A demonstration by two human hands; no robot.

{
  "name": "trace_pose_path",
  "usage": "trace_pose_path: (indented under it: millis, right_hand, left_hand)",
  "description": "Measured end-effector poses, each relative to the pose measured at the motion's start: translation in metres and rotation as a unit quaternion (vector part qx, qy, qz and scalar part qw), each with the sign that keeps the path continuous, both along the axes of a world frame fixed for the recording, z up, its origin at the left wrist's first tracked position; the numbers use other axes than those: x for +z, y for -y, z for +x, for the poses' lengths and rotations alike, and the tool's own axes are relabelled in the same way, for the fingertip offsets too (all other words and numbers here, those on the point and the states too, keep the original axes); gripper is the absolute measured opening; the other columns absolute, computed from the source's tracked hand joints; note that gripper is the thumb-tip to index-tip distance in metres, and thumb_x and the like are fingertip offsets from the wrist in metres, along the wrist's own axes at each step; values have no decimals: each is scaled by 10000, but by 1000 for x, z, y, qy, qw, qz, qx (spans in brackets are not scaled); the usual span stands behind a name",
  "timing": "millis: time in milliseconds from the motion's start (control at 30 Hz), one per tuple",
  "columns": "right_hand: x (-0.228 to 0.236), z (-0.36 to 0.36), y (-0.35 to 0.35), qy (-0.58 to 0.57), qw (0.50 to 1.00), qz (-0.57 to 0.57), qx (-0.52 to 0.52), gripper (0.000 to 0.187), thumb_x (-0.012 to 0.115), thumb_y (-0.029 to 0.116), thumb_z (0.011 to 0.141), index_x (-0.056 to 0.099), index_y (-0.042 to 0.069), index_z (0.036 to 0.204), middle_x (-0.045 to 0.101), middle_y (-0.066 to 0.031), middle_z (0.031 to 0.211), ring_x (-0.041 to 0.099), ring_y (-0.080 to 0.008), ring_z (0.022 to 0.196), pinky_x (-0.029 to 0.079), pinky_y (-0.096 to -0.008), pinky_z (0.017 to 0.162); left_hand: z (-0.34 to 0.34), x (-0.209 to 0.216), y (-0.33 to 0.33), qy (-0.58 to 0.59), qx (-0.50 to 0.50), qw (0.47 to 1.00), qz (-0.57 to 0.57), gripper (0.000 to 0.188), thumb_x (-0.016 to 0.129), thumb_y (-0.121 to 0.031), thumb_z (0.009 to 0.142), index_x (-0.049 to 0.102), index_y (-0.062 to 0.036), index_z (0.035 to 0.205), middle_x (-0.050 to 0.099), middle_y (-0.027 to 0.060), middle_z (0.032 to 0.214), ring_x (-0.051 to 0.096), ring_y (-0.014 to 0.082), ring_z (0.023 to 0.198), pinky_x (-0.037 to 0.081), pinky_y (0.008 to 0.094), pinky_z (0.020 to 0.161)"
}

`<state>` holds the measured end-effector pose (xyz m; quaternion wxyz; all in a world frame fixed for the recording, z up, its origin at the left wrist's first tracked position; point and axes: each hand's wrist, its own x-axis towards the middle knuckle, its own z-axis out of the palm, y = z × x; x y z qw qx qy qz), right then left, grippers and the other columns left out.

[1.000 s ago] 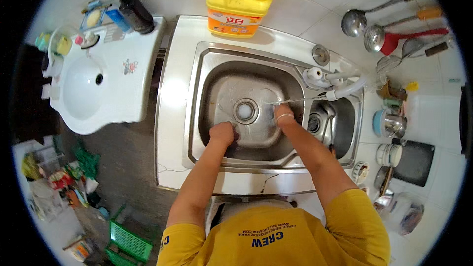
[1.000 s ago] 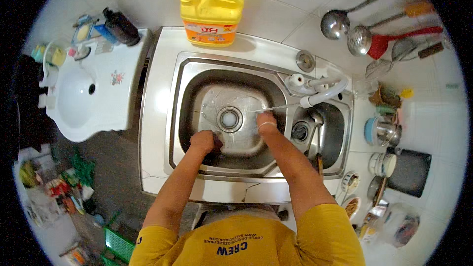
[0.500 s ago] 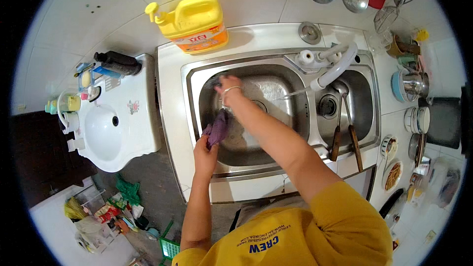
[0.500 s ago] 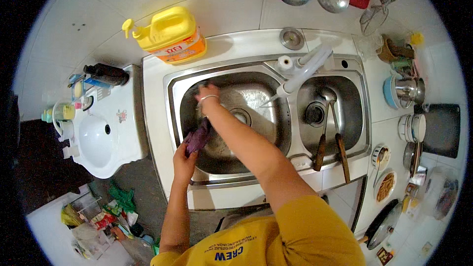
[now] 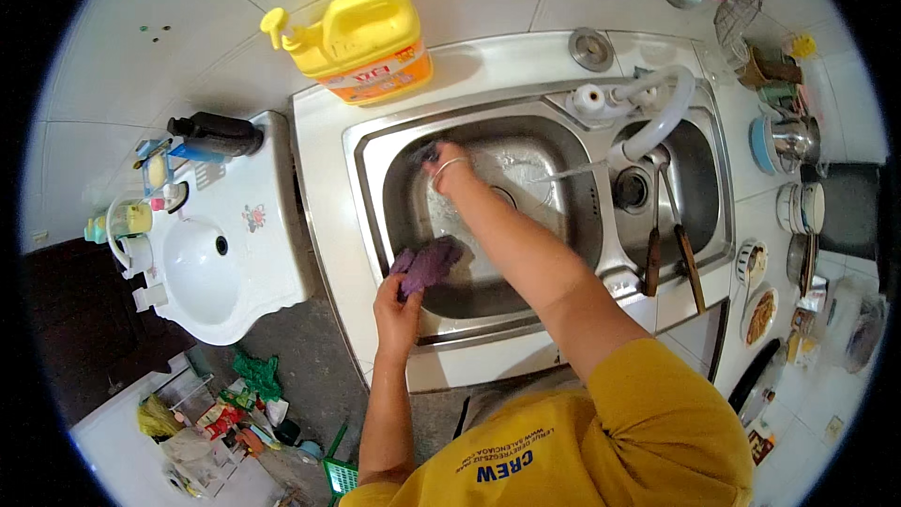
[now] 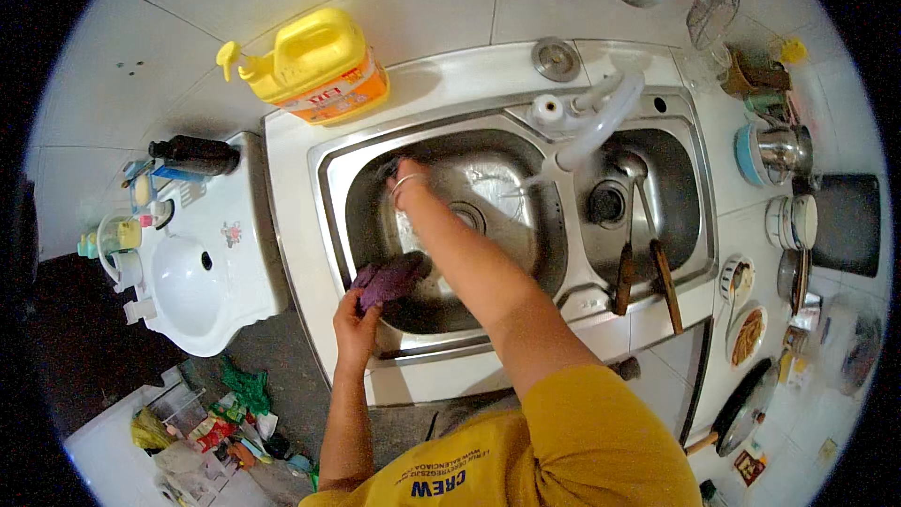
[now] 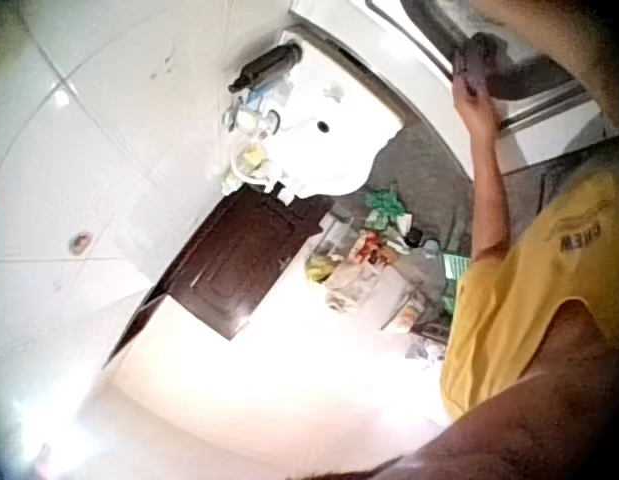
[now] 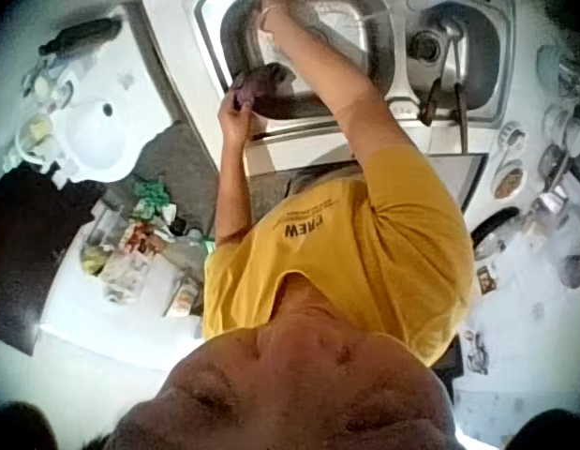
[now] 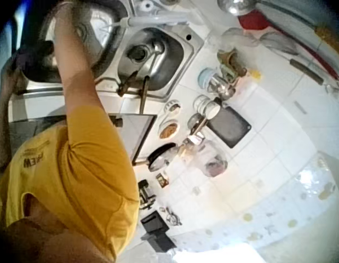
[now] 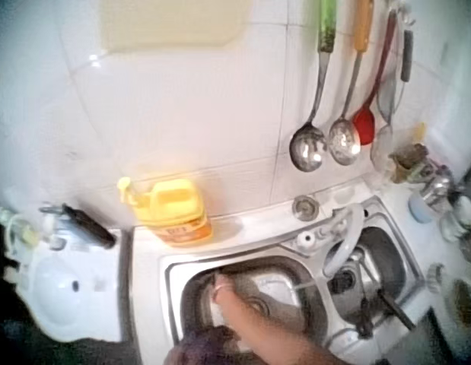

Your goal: The person cleans green plastic crates by first rinsing a cloth and a scouring pad in a sink, and then using the damp cloth to wipe the top surface of the crates.

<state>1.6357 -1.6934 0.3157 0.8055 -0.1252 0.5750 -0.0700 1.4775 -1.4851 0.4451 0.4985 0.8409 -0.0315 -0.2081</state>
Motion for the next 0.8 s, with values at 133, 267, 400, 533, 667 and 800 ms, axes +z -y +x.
trace_pose_path:
  millis: [133, 267, 400, 533, 667, 800]
  right_hand:
    - [-10, -70, 107, -231, 553, -507, 620, 285, 535, 139, 819, 529, 37, 1085, 563, -121, 1016, 525, -262, 922, 478, -410, 743]
    - [0, -61, 106, -282, 501, -543, 613, 270, 537, 133, 815, 542, 45, 1070, 576, -122, 967, 541, -263, 849, 479, -390, 718]
    - [-15, -7, -15, -127, 655, -429, 609, 327, 514, 201, 806, 533, 24, 1080, 533, -197, 1099, 520, -308, 995, 430, -423, 829]
    - [7, -1, -71, -114, 763, -344, 536, 415, 438, 241, 843, 478, 34, 1201, 446, -226, 1259, 411, -372, 1183, 340, -396, 990]
    - [-9, 1, -9, -114, 612, -459, 634, 431, 453, 311, 846, 502, 41, 1179, 484, -218, 1214, 453, -351, 1144, 370, -386, 958]
    - [13, -38, -85, -5, 717, -434, 545, 477, 470, 283, 845, 437, 16, 1240, 405, -241, 1285, 368, -369, 1213, 293, -396, 1022]
  left_hand:
    - [4, 16, -6, 38, -20, 997, 66, 218, 595, -16, 745, 553, 27, 954, 563, 93, 857, 539, 160, 771, 437, 268, 696]
    - [3, 2, -4, 49, -11, 999, 22, 229, 610, -10, 711, 554, 15, 932, 551, 141, 843, 548, 260, 763, 435, 320, 703]
    - [4, 13, 10, 66, -54, 996, 38, 212, 591, 7, 703, 552, 15, 911, 555, 143, 834, 556, 260, 773, 443, 323, 683]
    - [-1, 25, 0, 48, -10, 993, 107, 220, 599, 0, 698, 553, 24, 911, 564, 153, 838, 563, 261, 773, 446, 321, 694]
    - [1, 31, -7, 46, 34, 995, 78, 231, 602, 3, 693, 562, 34, 918, 579, 131, 841, 567, 208, 745, 455, 288, 690]
    - [19, 56, -9, 56, 42, 995, 73, 189, 572, 32, 699, 568, 35, 887, 562, 55, 773, 527, 106, 695, 439, 236, 644]
